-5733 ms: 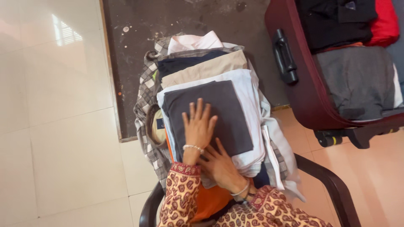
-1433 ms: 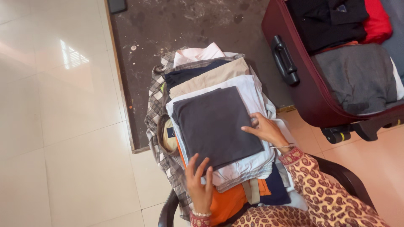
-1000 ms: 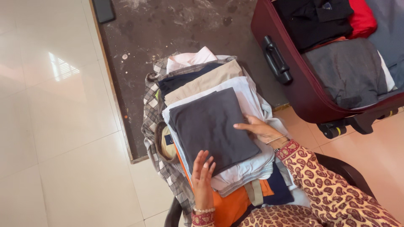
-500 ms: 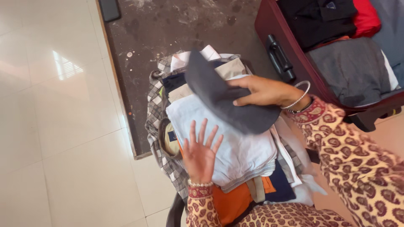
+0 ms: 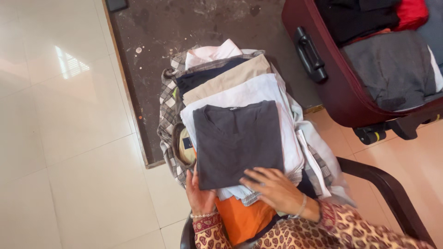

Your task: The person folds clothing items by hand on their lap and places them into an open suitcase on the floor.

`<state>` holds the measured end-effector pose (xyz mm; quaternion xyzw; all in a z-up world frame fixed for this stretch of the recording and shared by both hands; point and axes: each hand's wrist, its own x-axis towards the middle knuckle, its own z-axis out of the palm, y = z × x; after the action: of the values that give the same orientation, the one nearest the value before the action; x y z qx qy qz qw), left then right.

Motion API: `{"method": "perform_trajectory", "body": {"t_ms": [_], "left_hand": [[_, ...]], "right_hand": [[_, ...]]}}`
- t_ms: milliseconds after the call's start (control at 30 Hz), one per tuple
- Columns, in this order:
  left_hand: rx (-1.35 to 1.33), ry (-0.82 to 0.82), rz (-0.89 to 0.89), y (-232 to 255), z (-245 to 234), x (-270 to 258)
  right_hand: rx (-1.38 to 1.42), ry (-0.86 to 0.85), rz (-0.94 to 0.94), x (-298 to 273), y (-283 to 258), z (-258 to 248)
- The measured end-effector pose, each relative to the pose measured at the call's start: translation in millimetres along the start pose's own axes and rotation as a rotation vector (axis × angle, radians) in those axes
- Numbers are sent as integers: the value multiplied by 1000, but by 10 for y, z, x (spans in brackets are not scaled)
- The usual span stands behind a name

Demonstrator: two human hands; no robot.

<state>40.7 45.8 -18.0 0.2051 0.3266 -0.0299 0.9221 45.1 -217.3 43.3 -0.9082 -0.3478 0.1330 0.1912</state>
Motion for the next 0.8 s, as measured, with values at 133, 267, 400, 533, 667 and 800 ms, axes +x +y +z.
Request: {"method": "perform_trajectory", "body": {"t_ms": [133,267,400,533,667,800], "left_hand": [[445,-25,155,7,95,58],[521,8,175,25,127,59],[595,-51,256,20,13,55],[653,-36,332,18,-88,118],[871,49,348,56,-58,96],[1007,103,423,48,-42,77]], "right_hand": [[292,358,343,-357,384,202],[941,420,540,-367,794,451],[785,403,590,-282,829,439],[615,338,617,-193,577,151],[80,506,319,-126,115,-21],[-18,525,132,-103,-214,187]]}}
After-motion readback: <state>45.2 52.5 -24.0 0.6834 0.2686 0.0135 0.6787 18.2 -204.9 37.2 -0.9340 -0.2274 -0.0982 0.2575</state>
